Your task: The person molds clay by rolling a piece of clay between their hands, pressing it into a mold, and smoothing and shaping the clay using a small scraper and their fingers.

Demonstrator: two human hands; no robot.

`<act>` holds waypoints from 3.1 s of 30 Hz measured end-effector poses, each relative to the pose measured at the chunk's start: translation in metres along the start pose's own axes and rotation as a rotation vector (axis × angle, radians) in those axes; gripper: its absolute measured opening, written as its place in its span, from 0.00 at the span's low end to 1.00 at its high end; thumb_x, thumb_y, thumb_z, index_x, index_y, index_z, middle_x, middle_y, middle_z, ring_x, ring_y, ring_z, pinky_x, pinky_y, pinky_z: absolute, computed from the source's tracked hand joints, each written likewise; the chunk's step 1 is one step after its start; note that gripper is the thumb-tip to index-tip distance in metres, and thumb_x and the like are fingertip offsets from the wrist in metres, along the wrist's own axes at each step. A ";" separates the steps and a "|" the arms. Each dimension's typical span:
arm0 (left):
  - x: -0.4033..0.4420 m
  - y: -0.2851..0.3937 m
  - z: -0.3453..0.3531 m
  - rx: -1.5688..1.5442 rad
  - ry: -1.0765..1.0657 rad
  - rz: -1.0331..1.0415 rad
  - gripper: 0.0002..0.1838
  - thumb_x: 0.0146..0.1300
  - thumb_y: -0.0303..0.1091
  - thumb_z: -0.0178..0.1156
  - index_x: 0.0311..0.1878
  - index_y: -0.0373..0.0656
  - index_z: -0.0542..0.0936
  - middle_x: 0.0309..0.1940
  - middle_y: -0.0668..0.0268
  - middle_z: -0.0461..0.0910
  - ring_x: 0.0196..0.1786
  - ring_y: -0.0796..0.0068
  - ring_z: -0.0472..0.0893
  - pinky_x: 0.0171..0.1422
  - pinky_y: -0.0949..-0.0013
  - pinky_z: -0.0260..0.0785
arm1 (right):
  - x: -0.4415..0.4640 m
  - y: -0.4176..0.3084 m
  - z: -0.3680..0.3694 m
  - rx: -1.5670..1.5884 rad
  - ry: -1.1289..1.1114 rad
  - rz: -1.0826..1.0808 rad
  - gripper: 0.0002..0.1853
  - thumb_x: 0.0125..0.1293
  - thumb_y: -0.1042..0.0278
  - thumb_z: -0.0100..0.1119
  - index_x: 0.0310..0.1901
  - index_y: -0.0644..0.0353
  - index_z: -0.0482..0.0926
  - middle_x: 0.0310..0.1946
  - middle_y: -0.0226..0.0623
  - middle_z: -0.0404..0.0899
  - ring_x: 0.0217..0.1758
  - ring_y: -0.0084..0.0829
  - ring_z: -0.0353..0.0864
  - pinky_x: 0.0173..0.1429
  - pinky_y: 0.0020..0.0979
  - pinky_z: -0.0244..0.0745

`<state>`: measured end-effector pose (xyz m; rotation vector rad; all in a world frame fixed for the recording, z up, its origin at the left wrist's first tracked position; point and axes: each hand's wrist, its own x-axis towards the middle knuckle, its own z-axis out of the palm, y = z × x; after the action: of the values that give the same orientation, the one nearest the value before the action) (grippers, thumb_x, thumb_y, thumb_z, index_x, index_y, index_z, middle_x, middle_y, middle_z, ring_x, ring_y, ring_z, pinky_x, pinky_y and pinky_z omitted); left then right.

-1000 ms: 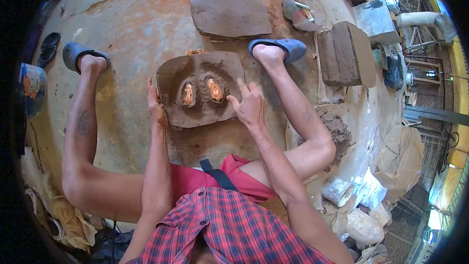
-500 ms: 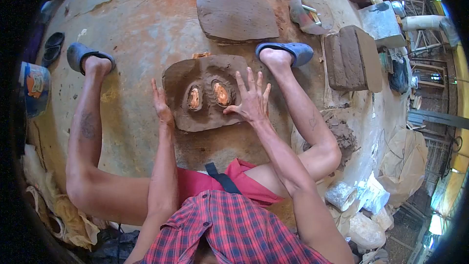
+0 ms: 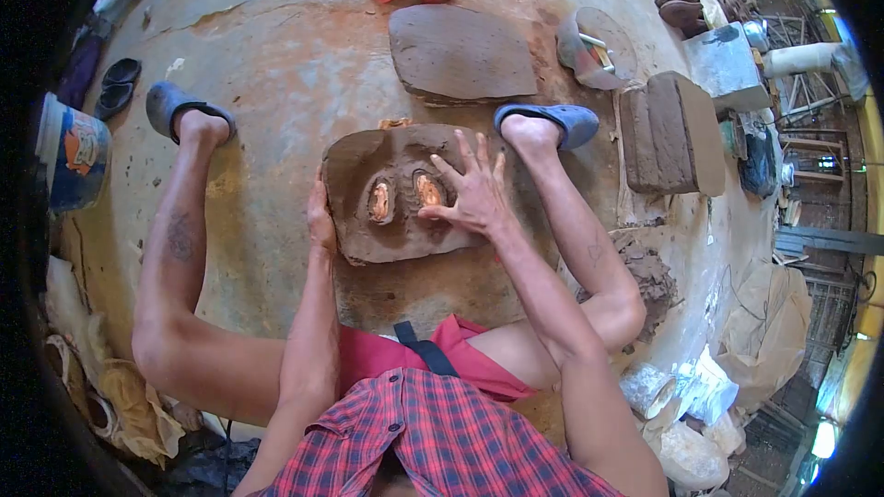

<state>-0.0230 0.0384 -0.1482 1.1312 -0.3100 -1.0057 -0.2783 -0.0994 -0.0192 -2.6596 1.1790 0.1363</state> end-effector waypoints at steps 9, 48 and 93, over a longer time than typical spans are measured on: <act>-0.006 -0.002 0.002 -0.066 0.069 -0.071 0.36 0.85 0.56 0.41 0.77 0.33 0.66 0.71 0.58 0.74 0.71 0.66 0.75 0.77 0.63 0.64 | 0.025 0.011 0.001 -0.080 -0.083 -0.157 0.51 0.50 0.12 0.59 0.73 0.32 0.77 0.87 0.38 0.39 0.88 0.60 0.23 0.79 0.81 0.27; -0.005 0.002 0.003 0.159 0.162 -0.022 0.29 0.81 0.51 0.54 0.70 0.35 0.78 0.68 0.55 0.80 0.72 0.66 0.75 0.77 0.65 0.62 | 0.051 -0.061 0.010 0.087 -0.153 0.221 0.34 0.61 0.46 0.73 0.62 0.63 0.80 0.42 0.58 0.88 0.49 0.58 0.88 0.54 0.53 0.83; -0.003 -0.006 0.005 0.156 0.221 0.008 0.27 0.78 0.49 0.58 0.67 0.35 0.80 0.66 0.53 0.81 0.72 0.65 0.75 0.77 0.64 0.63 | 0.061 -0.076 -0.015 -0.319 -0.489 -0.227 0.33 0.65 0.57 0.63 0.70 0.64 0.75 0.37 0.53 0.88 0.41 0.48 0.91 0.42 0.46 0.85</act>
<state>-0.0313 0.0374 -0.1503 1.3689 -0.2174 -0.8513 -0.1815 -0.0975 -0.0021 -2.7557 0.7422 0.9419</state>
